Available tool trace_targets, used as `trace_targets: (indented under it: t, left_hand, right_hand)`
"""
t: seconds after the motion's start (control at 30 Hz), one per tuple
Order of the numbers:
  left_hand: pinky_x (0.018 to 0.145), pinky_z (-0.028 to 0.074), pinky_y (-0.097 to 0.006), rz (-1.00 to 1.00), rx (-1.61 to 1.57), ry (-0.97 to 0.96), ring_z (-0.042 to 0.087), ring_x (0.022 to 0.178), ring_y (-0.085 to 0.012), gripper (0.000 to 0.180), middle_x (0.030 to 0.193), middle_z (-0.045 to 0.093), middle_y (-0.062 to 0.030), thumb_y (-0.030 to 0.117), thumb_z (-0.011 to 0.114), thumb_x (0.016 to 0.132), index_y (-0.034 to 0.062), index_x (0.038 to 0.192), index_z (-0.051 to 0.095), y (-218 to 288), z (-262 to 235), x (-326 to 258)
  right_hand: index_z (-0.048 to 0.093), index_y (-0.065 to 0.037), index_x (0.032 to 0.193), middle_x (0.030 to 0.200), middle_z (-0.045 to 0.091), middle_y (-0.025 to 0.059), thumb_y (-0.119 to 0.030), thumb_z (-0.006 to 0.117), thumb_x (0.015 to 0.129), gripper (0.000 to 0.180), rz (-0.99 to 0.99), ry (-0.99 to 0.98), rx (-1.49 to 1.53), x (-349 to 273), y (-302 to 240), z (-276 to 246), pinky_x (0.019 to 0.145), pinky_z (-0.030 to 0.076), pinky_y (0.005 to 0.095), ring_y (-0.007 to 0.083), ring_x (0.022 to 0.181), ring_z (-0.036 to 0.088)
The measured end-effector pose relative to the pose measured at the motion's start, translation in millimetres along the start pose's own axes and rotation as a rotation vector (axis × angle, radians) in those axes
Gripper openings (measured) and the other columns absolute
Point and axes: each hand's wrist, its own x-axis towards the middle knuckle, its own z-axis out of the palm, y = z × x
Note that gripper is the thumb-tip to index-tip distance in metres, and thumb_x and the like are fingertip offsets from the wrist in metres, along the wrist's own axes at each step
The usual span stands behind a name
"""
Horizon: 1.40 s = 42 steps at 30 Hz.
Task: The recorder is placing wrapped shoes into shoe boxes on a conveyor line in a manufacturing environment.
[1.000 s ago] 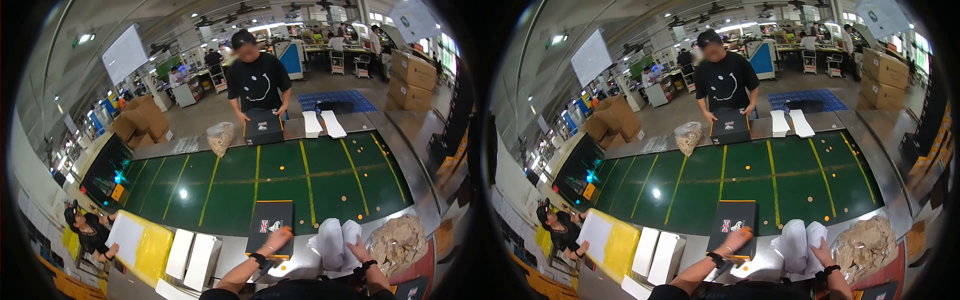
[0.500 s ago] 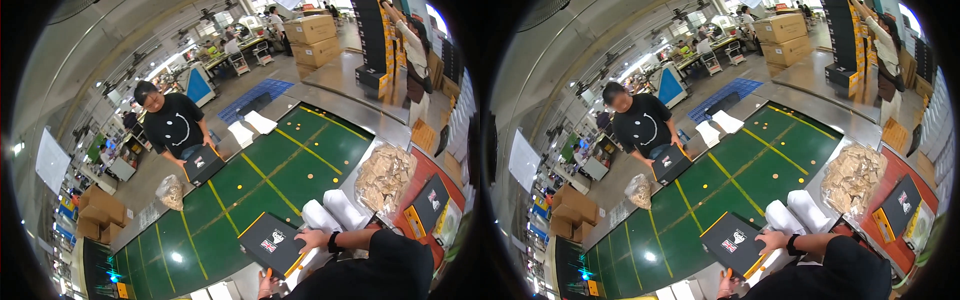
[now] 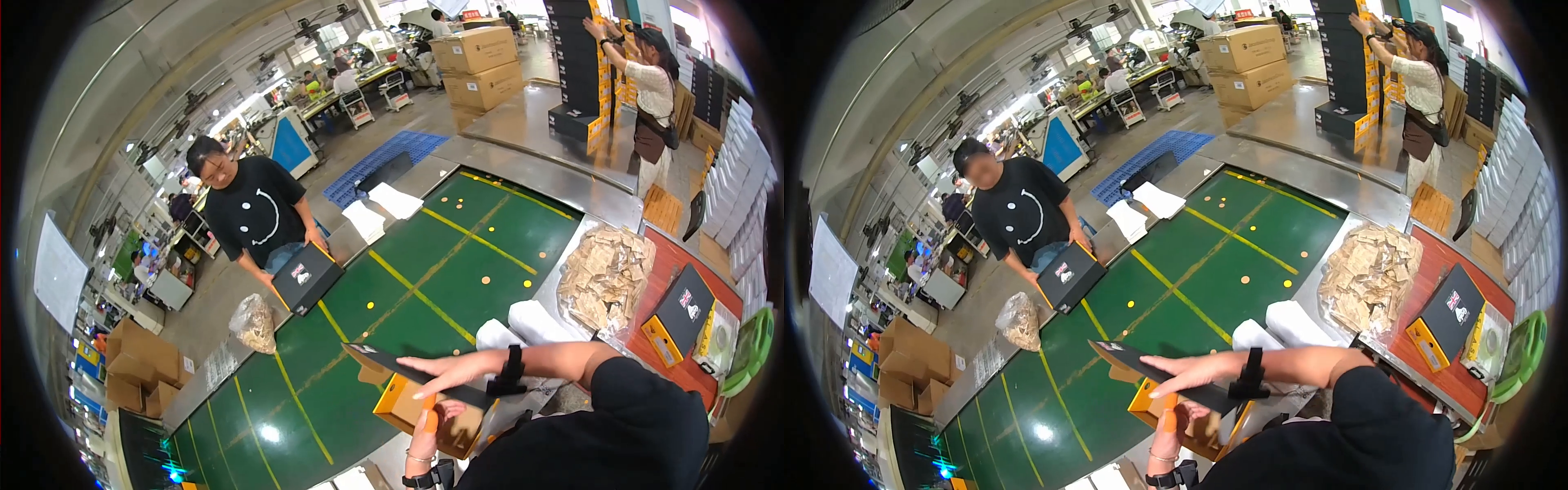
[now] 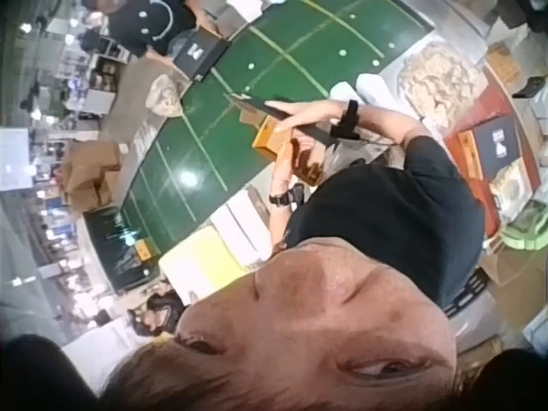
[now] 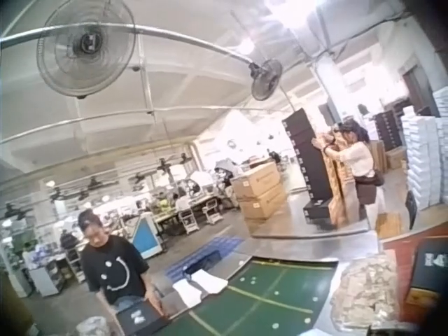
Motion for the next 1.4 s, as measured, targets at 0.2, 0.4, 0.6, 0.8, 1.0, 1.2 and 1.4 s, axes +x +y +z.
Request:
trace_targets:
  t: [0.2, 0.4, 0.6, 0.8, 1.0, 1.2, 1.4]
  left_hand:
    - [0.098, 0.038, -0.030, 0.252, 1.159, 1.082, 0.050, 0.112, -0.0222, 0.068, 0.119, 0.053, -0.0188, 0.008, 0.073, 0.074, -0.0120, 0.130, 0.039, -81.7, -100.2, -7.3]
    - [0.060, 0.055, -0.038, -0.649, 0.401, 0.802, 0.064, 0.071, -0.0224, 0.029, 0.085, 0.063, -0.0160, 0.010, 0.065, 0.081, -0.0062, 0.102, 0.054, -110.0, -149.1, -16.1]
    - [0.067, 0.055, -0.034, 0.226, 0.404, 1.025, 0.063, 0.083, -0.0180, 0.023, 0.101, 0.062, -0.0145, 0.002, 0.058, 0.087, -0.0022, 0.109, 0.055, -18.5, -134.2, 18.9]
    - [0.079, 0.050, -0.030, 0.706, -0.444, 0.883, 0.056, 0.091, -0.0174, 0.014, 0.099, 0.059, -0.0031, 0.007, 0.052, 0.093, 0.0016, 0.106, 0.054, 23.8, -176.9, 69.6]
    - [0.081, 0.051, -0.031, 0.614, 0.030, 0.903, 0.055, 0.091, -0.0182, 0.016, 0.102, 0.057, -0.0030, 0.008, 0.052, 0.093, 0.0023, 0.108, 0.054, 1.6, -169.6, 51.1]
    - [0.082, 0.051, -0.032, 0.460, 0.506, 0.928, 0.055, 0.091, -0.0189, 0.018, 0.105, 0.056, -0.0028, 0.009, 0.051, 0.093, 0.0029, 0.110, 0.054, -26.2, -158.0, 14.1]
    - [0.081, 0.056, -0.042, 0.037, -0.232, 0.903, 0.063, 0.093, -0.0306, 0.025, 0.107, 0.061, -0.0169, 0.010, 0.047, 0.093, -0.0036, 0.113, 0.051, -75.3, -68.2, -18.0]
  right_hand:
    - [0.048, -0.011, 0.132, 0.102, 0.066, 0.0119, -0.010, 0.049, 0.084, 0.049, 0.068, 0.067, -0.315, -74.7, -52.6, -82.3, 0.075, 0.049, 0.0330, 0.0143, 0.087, 0.061]
    - [0.052, -0.010, 0.124, 0.100, 0.064, 0.0078, -0.003, 0.046, 0.087, 0.038, 0.076, 0.172, -0.336, -132.7, -58.9, -90.1, 0.078, 0.047, 0.0287, 0.0104, 0.088, 0.057]
    - [0.056, -0.009, 0.111, 0.109, 0.064, 0.0108, -0.016, 0.060, 0.085, 0.027, 0.194, 0.725, -0.263, -178.2, -7.8, -140.1, 0.080, 0.049, 0.0310, 0.0194, 0.097, 0.062]
    - [0.035, -0.009, 0.140, 0.124, 0.055, 0.0099, -0.021, 0.061, 0.089, 0.059, -0.150, 0.601, -0.278, -168.1, 101.4, -151.6, 0.084, 0.049, 0.0344, 0.0218, 0.106, 0.057]
    - [0.051, -0.009, 0.128, 0.127, 0.055, 0.0087, -0.019, 0.057, 0.090, 0.040, -0.096, 0.607, -0.005, -167.3, 180.3, -143.0, 0.096, 0.043, 0.0327, 0.0211, 0.113, 0.054]
    - [0.051, -0.006, 0.127, 0.124, 0.055, 0.0104, -0.020, 0.052, 0.093, 0.036, -0.288, 0.641, 0.265, -153.7, 217.8, -163.5, 0.095, 0.044, 0.0338, 0.0209, 0.111, 0.055]
    - [0.007, -0.008, 0.150, 0.151, 0.025, 0.0182, -0.042, 0.042, 0.099, 0.070, -0.214, 0.663, 0.341, -73.9, -0.1, -143.3, 0.110, 0.024, 0.0359, 0.0249, 0.139, 0.025]
